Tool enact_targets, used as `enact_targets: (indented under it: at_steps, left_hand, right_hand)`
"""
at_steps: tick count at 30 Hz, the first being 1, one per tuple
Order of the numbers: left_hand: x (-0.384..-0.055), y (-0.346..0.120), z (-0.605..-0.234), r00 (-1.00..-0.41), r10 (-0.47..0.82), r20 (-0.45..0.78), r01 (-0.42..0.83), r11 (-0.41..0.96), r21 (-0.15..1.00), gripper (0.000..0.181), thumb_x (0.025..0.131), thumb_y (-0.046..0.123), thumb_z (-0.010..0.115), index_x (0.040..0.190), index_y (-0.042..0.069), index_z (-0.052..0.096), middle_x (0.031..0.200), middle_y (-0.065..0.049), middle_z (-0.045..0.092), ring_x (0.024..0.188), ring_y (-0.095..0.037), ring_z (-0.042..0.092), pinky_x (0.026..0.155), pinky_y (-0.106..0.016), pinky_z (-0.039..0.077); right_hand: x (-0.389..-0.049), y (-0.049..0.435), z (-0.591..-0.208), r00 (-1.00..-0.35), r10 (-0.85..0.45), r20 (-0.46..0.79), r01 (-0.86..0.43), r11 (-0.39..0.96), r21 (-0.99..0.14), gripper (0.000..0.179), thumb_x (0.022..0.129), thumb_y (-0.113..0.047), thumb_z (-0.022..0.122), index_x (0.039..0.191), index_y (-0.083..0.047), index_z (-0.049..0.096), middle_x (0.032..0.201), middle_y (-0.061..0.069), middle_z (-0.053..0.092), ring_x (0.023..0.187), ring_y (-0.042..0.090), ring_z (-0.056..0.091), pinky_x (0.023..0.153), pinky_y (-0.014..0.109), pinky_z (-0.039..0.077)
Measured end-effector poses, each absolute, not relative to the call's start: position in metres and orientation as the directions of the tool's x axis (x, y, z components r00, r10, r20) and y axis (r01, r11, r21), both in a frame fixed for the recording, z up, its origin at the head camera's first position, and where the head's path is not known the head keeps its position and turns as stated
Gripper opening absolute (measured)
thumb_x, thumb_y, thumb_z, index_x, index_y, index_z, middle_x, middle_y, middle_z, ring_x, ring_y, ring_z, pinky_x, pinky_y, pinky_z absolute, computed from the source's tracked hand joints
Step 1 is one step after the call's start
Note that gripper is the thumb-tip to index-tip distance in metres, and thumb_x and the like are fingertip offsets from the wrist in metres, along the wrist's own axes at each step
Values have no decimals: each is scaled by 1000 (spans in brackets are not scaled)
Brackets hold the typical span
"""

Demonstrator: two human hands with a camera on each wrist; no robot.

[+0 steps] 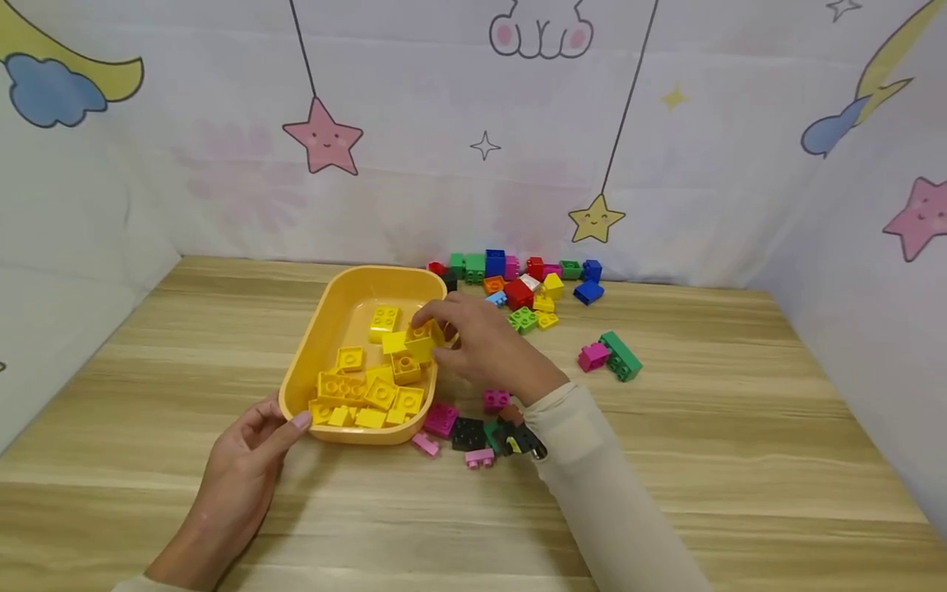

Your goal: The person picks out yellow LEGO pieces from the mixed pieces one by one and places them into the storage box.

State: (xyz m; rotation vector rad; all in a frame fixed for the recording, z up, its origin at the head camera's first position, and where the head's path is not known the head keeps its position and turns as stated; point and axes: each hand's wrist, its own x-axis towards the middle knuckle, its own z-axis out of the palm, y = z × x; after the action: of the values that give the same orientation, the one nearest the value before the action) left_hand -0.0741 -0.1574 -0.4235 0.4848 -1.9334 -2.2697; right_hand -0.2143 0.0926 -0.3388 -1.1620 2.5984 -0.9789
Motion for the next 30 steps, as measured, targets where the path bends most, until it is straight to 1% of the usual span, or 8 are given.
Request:
enact_targets:
  at_steps: [4, 8, 12, 18, 21, 26, 28, 30]
  left_hand:
    - [-75, -157, -423, -946, -285, -155, -106, -180, 978, 36, 96, 11, 70, 108, -6, 40, 146, -13, 38, 134, -20, 39, 112, -27, 33]
    - [-75, -157, -422, -944, -290, -156, -107, -179, 978, 36, 95, 11, 71, 107, -4, 40, 146, -14, 38, 134, -21, 40, 112, -27, 34]
    - [-74, -157, -423, -940, -299, -166, -118, -175, 978, 37, 96, 12, 71, 106, -5, 40, 146, -13, 38, 134, -20, 39, 113, -27, 32]
    - [-74, -158, -423, -940, -299, -164, -118, -166, 979, 37, 96, 12, 70, 108, -5, 40, 145, -12, 39, 135, -20, 39, 113, -28, 32]
    - [-74, -158, -424, -940, -299, -163, -116, -168, 979, 38, 96, 12, 71, 108, -6, 40, 146, -13, 39, 135, -20, 39, 113, -28, 32]
    - [-74, -158, -425, -939, -300, -165, -112, -187, 976, 37, 95, 11, 71, 107, -5, 40, 147, -13, 38, 135, -21, 38, 113, -28, 32]
    - [-73, -158, -425, -940, -298, -164, -110, -190, 976, 36, 96, 11, 71, 107, -4, 40, 147, -12, 38, 135, -20, 39, 112, -27, 33]
    - [-72, -159, -425, -942, -296, -161, -105, -194, 975, 35, 96, 10, 70, 106, -4, 40, 147, -13, 38, 134, -21, 39, 112, -26, 34]
  right_hand:
    - [-215, 93, -339, -702, -700, 130, -618, 509, -599, 35, 90, -3, 75, 122, -11, 67, 114, 1, 59, 96, 16, 58, 79, 27, 58]
    - [-215, 91, -340, -706, -697, 124, -615, 517, -595, 34, 91, -4, 74, 123, -12, 66, 115, 2, 57, 97, 17, 58, 81, 30, 58]
    - [-214, 88, -342, -703, -699, 131, -623, 516, -589, 38, 90, -3, 74, 126, -12, 65, 114, 3, 56, 99, 18, 56, 81, 33, 59]
    - [-211, 83, -344, -714, -687, 136, -624, 535, -569, 43, 89, -3, 75, 129, -12, 63, 108, 3, 57, 95, 20, 57, 77, 26, 58]
    - [-210, 81, -344, -718, -687, 109, -611, 548, -571, 46, 90, -4, 74, 133, -11, 60, 111, 5, 58, 96, 21, 58, 77, 25, 57]
    - [-221, 95, -343, -749, -656, 90, -568, 568, -595, 49, 93, -11, 72, 139, -9, 53, 120, 9, 59, 101, 23, 59, 81, 32, 58]
    - [-231, 109, -344, -783, -613, 100, -542, 595, -594, 44, 95, -12, 70, 136, -8, 55, 122, 10, 59, 103, 26, 59, 84, 37, 57]
    - [-245, 128, -349, -817, -568, 102, -515, 637, -574, 37, 97, -11, 66, 132, -3, 58, 124, 15, 59, 105, 30, 58, 87, 44, 55]
